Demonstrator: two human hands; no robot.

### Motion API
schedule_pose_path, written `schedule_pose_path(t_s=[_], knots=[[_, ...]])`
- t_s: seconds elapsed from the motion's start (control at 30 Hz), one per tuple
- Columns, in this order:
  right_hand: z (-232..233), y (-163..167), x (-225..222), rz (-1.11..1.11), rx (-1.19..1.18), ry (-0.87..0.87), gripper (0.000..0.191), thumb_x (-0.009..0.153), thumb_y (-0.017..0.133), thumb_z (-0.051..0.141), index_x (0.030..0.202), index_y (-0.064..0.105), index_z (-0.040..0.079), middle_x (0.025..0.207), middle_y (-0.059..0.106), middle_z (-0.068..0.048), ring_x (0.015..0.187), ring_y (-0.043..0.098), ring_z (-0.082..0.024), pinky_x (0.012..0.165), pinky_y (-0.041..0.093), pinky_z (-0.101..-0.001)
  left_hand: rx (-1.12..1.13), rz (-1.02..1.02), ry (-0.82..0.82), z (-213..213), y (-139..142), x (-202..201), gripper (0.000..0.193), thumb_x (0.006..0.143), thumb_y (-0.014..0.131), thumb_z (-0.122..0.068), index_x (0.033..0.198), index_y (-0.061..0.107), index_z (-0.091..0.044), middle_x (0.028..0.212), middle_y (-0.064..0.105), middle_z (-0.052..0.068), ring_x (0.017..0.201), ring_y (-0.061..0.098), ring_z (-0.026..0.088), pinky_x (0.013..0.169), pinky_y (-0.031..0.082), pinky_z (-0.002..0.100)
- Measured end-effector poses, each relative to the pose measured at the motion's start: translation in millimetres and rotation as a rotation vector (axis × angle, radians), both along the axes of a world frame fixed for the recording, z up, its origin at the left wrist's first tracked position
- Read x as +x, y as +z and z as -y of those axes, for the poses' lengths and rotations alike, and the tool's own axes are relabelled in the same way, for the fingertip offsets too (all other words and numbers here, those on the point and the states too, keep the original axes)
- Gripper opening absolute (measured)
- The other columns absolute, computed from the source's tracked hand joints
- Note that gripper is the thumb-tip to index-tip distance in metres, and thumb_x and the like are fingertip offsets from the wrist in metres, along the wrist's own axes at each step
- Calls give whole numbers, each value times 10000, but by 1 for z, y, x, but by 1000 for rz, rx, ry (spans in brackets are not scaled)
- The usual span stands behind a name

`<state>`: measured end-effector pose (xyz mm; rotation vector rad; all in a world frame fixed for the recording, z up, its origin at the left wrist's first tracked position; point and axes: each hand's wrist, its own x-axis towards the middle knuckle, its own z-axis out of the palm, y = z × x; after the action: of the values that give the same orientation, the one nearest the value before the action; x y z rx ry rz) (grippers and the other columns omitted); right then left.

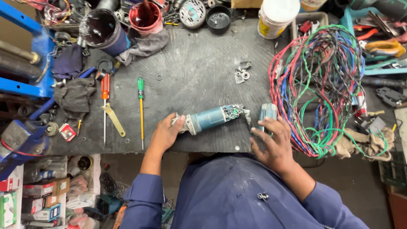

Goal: The person disassembles a handheld angle grinder on a cluttered workbench. They use a screwdriver to remove screws, separate the housing, and then use a cordless drill to remove additional fasteners. The person then uses an air blower to clean the internal components before reassembling the tool.

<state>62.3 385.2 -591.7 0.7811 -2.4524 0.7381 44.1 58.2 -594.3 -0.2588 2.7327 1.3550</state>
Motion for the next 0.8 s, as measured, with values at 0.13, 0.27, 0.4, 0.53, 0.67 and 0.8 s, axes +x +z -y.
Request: schedule_pose_path(t_s=[0.13,0.27,0.4,0.53,0.67,0.8], knots=[[19,-7,0,73,-25,73,344,804,801,152,1131,705,107,1251,622,-87,1276,582,-293,1169,399,-534,-394,93,-53,10,8,-7,537,953,555,-611,1097,695,-113,797,717,202,817,685,443,724,515,544],[44,-13,-10,159,36,54,355,829,799,197,1156,706,95,1260,633,-102,1299,569,-298,1186,394,-518,-355,11,-26,19,9,3,493,927,624,-562,1171,667,-137,827,728,183,829,696,420,723,527,530],[72,-2,-34,203,152,25,606,792,829,322,1293,623,51,1348,598,-164,1340,522,-350,1180,351,-528,-313,-362,54,30,2,21,360,904,726,-399,1152,672,-144,1044,715,125,931,709,335,771,546,463],[114,26,-41,284,218,90,843,702,851,367,1406,523,40,1412,581,-157,1401,475,-352,1188,323,-518,-346,-588,-39,63,-6,46,409,877,738,-241,1248,643,-98,1175,675,105,1051,648,342,918,513,455],[176,48,-42,296,266,254,952,609,879,382,1416,519,29,1393,569,-191,1369,473,-356,1179,314,-508,-164,-548,-153,88,-17,74,340,915,709,-181,1232,640,-79,1121,697,96,1040,667,321,912,517,442],[243,50,-55,462,552,349,870,636,874,350,1389,546,65,1246,650,-133,1213,593,-323,1210,282,-503,-40,-475,-334,105,-25,84,132,939,720,-180,1050,700,-111,1005,728,79,933,707,294,823,562,403]])
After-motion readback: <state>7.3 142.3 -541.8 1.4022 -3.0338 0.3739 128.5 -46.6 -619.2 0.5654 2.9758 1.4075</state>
